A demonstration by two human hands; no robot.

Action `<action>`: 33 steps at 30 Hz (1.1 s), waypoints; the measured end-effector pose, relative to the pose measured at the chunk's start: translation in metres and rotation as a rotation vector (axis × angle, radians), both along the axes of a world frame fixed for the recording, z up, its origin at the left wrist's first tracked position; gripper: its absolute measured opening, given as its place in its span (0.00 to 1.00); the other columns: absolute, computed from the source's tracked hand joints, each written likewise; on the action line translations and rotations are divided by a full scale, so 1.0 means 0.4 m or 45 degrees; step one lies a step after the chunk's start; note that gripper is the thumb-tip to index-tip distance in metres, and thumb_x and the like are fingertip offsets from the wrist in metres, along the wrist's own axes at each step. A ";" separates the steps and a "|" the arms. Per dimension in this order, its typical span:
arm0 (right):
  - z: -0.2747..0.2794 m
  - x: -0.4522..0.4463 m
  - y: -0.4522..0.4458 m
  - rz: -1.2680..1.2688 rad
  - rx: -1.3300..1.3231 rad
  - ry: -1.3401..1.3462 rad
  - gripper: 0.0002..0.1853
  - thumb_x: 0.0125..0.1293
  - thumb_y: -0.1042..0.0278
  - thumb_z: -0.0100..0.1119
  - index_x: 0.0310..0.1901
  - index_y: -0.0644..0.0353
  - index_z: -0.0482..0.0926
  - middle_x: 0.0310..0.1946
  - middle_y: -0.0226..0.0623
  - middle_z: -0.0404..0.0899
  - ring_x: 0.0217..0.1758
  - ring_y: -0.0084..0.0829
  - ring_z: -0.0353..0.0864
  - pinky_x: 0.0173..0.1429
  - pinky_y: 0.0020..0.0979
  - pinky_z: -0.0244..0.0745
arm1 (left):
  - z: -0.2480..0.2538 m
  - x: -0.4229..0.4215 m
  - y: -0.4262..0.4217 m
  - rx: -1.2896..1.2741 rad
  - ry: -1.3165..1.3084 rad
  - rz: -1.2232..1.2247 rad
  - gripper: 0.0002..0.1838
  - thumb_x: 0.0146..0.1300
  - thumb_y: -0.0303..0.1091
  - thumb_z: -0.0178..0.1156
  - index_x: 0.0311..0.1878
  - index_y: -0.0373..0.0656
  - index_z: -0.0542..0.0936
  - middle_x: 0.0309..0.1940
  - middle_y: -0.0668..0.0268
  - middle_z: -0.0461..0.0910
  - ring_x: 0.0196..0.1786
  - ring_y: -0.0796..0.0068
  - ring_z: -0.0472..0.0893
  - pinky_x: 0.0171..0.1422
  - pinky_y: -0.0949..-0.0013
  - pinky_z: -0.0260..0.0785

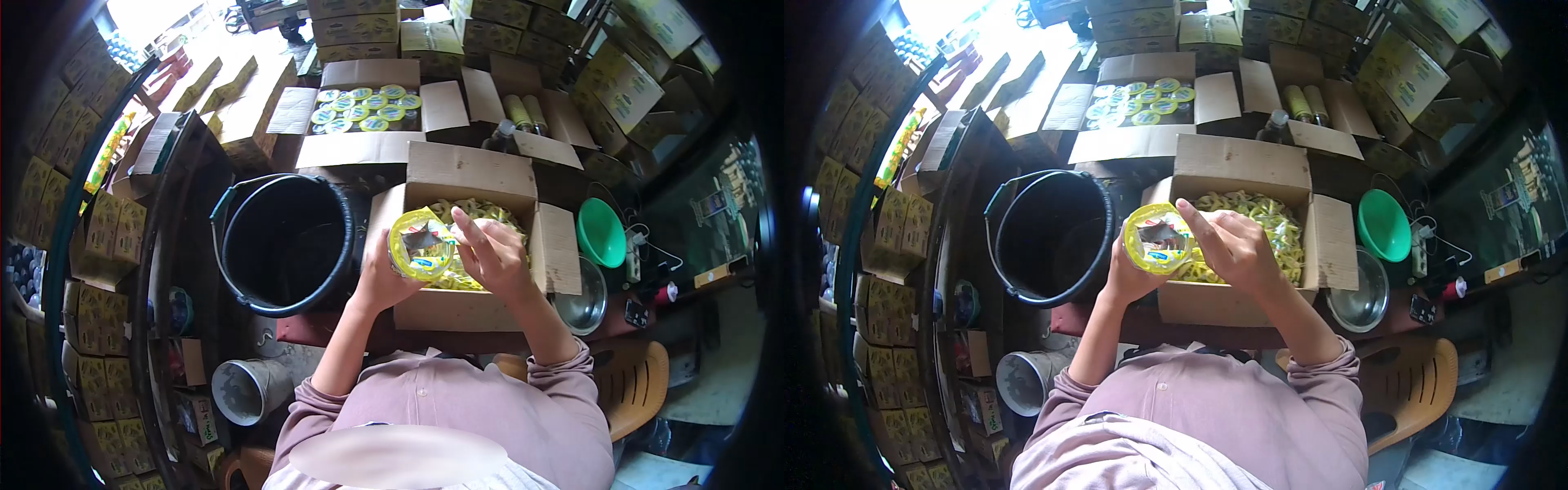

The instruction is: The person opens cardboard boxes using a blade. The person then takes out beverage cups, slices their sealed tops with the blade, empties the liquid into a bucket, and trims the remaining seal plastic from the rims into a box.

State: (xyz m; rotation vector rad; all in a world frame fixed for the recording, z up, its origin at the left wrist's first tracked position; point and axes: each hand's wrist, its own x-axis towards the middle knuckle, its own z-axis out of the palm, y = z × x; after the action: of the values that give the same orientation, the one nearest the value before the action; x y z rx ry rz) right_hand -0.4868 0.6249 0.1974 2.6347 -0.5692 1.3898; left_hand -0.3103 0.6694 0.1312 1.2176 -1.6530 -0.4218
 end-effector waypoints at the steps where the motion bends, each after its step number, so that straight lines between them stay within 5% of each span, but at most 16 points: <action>1: 0.003 -0.023 0.003 -0.016 0.007 0.011 0.29 0.45 0.85 0.57 0.55 0.67 0.71 0.20 0.37 0.75 0.22 0.30 0.76 0.27 0.30 0.73 | -0.009 -0.024 -0.005 -0.014 0.033 -0.018 0.37 0.36 0.30 0.72 0.52 0.33 0.65 0.43 0.53 0.75 0.46 0.58 0.78 0.50 0.64 0.70; 11: -0.024 -0.199 0.005 -0.079 -0.075 -0.011 0.30 0.46 0.86 0.57 0.56 0.66 0.70 0.20 0.37 0.75 0.22 0.30 0.76 0.28 0.31 0.73 | -0.014 -0.199 -0.011 0.173 0.167 -0.435 0.35 0.38 0.31 0.72 0.53 0.37 0.69 0.43 0.58 0.76 0.44 0.65 0.78 0.49 0.67 0.70; 12: -0.029 -0.216 -0.002 -0.096 -0.038 -0.024 0.30 0.46 0.86 0.57 0.56 0.65 0.70 0.20 0.37 0.75 0.22 0.31 0.76 0.28 0.31 0.73 | -0.017 -0.219 -0.009 0.233 0.392 -0.552 0.31 0.37 0.31 0.72 0.48 0.37 0.72 0.39 0.60 0.77 0.41 0.65 0.78 0.47 0.68 0.70; 13: -0.030 -0.233 -0.008 -0.086 -0.048 -0.018 0.30 0.47 0.86 0.57 0.56 0.64 0.69 0.21 0.37 0.75 0.22 0.31 0.76 0.28 0.31 0.73 | -0.017 -0.221 -0.012 0.117 0.147 -0.644 0.24 0.39 0.31 0.69 0.42 0.37 0.74 0.36 0.62 0.77 0.39 0.67 0.77 0.48 0.68 0.69; 16: -0.036 -0.269 -0.012 -0.072 -0.035 -0.003 0.30 0.46 0.86 0.58 0.56 0.64 0.70 0.21 0.38 0.75 0.23 0.31 0.76 0.28 0.32 0.72 | -0.010 -0.261 -0.005 0.250 0.454 -0.765 0.19 0.41 0.33 0.66 0.38 0.37 0.75 0.34 0.64 0.77 0.40 0.70 0.75 0.55 0.63 0.64; 24: -0.022 -0.344 -0.039 -0.283 0.286 -0.041 0.15 0.45 0.84 0.61 0.37 0.58 0.77 0.24 0.35 0.74 0.26 0.35 0.75 0.31 0.34 0.71 | -0.075 -0.290 -0.055 0.271 0.471 -0.621 0.35 0.42 0.32 0.67 0.54 0.34 0.62 0.42 0.63 0.73 0.47 0.72 0.73 0.61 0.67 0.59; 26: -0.021 -0.354 -0.029 -0.270 0.331 -0.106 0.14 0.45 0.84 0.60 0.35 0.58 0.78 0.24 0.35 0.74 0.27 0.35 0.76 0.31 0.34 0.71 | -0.040 -0.276 -0.069 0.111 0.216 -0.604 0.35 0.43 0.29 0.67 0.55 0.34 0.61 0.40 0.63 0.74 0.45 0.73 0.74 0.58 0.68 0.63; 33: -0.029 -0.364 -0.017 -0.260 0.215 -0.037 0.15 0.44 0.83 0.60 0.36 0.59 0.79 0.29 0.35 0.75 0.32 0.34 0.77 0.34 0.30 0.73 | -0.034 -0.255 -0.093 0.201 0.351 -0.427 0.40 0.41 0.30 0.70 0.57 0.35 0.59 0.45 0.59 0.73 0.49 0.68 0.74 0.57 0.68 0.65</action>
State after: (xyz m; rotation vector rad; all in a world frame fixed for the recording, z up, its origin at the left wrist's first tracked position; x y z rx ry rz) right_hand -0.6325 0.6181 0.1856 2.5942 -0.9692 1.3763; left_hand -0.4122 0.6324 0.1177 0.9426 -1.6054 -0.9019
